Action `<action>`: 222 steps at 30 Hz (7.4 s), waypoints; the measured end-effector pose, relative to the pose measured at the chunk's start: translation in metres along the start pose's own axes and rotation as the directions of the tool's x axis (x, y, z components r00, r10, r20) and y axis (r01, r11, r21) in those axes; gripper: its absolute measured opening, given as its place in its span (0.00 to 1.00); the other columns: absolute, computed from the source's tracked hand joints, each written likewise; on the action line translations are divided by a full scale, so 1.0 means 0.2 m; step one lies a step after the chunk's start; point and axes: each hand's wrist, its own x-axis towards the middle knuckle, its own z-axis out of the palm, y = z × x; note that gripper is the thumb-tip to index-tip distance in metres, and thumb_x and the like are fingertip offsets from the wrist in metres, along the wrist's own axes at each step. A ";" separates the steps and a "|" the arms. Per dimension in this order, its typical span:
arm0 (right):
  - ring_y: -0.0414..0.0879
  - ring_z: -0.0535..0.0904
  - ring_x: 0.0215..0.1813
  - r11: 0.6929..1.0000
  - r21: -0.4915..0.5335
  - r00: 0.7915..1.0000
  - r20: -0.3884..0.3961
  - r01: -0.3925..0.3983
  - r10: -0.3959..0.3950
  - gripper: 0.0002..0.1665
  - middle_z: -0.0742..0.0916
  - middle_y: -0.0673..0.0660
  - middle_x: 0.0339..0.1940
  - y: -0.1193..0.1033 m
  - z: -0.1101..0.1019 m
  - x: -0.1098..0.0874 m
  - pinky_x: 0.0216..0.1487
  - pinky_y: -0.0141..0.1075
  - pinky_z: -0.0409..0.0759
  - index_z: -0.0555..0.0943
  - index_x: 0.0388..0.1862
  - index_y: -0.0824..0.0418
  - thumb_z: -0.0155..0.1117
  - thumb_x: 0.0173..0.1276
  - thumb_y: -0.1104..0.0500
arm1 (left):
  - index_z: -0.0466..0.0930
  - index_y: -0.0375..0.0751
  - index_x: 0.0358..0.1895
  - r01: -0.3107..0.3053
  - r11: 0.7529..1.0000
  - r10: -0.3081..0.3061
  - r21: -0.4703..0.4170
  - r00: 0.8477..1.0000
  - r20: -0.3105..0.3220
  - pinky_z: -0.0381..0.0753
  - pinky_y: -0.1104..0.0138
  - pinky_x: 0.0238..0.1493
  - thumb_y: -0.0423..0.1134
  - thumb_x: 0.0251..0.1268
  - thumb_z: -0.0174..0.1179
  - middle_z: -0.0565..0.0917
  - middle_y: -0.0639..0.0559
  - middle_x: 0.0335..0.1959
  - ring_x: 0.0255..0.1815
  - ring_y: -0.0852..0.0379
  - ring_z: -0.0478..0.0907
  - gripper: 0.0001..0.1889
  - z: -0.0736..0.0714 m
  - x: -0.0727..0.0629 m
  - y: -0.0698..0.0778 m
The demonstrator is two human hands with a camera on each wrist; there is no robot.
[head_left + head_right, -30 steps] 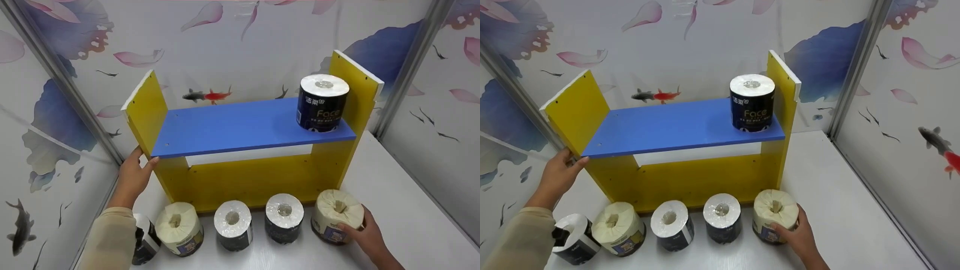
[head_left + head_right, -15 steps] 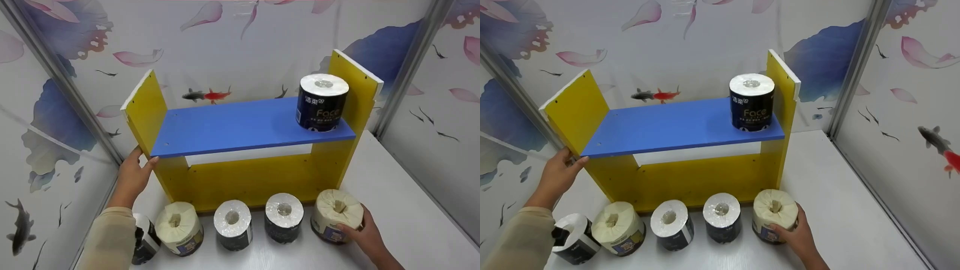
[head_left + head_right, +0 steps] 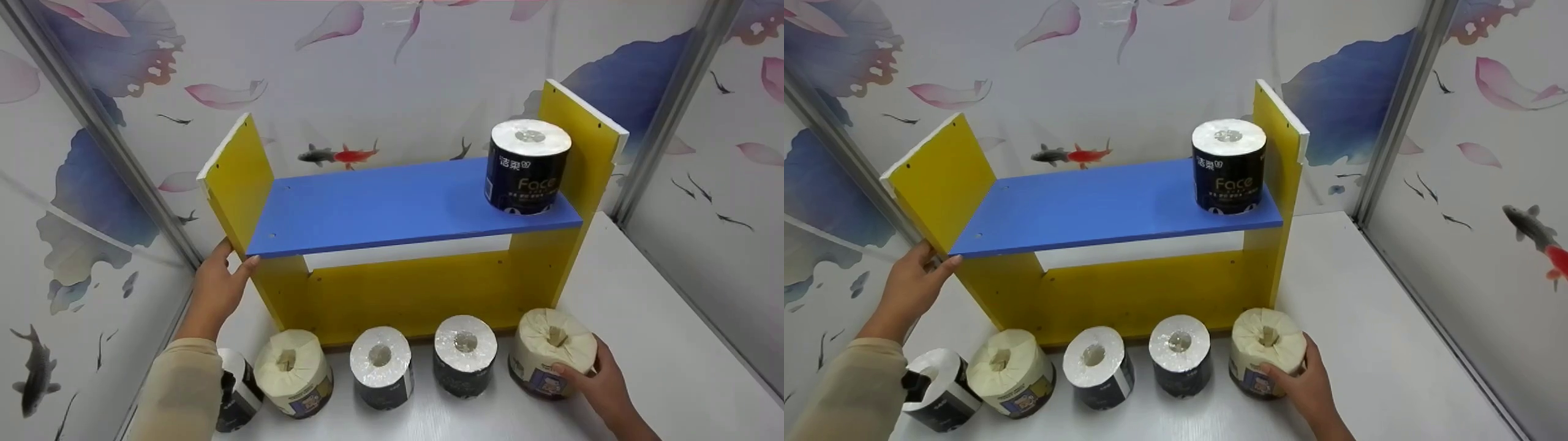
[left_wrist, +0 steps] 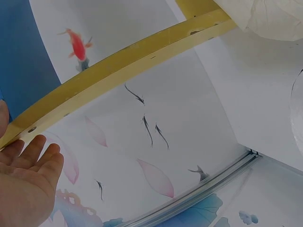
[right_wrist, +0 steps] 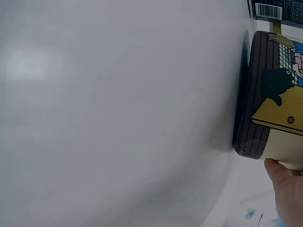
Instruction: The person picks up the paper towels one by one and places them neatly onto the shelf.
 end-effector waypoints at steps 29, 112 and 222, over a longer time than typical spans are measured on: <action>0.66 0.50 0.75 0.999 -0.035 1.000 -0.016 -0.011 0.011 0.61 0.53 0.73 0.75 -0.04 -0.07 -0.02 0.67 0.39 0.67 0.33 0.77 0.68 0.65 0.67 0.47 | 0.54 0.34 0.74 0.007 1.000 -0.007 0.002 1.000 0.002 0.58 0.43 0.70 0.47 0.74 0.53 0.60 0.33 0.73 0.72 0.33 0.56 0.34 0.00 0.01 -0.01; 0.39 0.78 0.50 0.895 0.272 0.930 0.000 0.355 -0.369 0.43 0.78 0.50 0.52 -0.71 -0.18 -0.19 0.45 0.29 0.80 0.53 0.74 0.61 0.60 0.63 0.71 | 0.51 0.38 0.76 0.023 1.000 -0.023 -0.001 1.000 0.004 0.58 0.40 0.68 0.50 0.74 0.52 0.58 0.35 0.74 0.72 0.30 0.55 0.36 0.01 0.00 0.00; 0.47 0.73 0.57 0.845 0.254 0.855 0.104 0.470 -0.507 0.45 0.75 0.57 0.59 -1.76 0.04 0.13 0.59 0.35 0.72 0.56 0.74 0.59 0.66 0.64 0.53 | 0.52 0.38 0.76 0.017 1.000 -0.017 -0.014 1.000 0.002 0.58 0.41 0.69 0.49 0.73 0.53 0.60 0.35 0.73 0.72 0.32 0.57 0.35 0.01 0.00 -0.01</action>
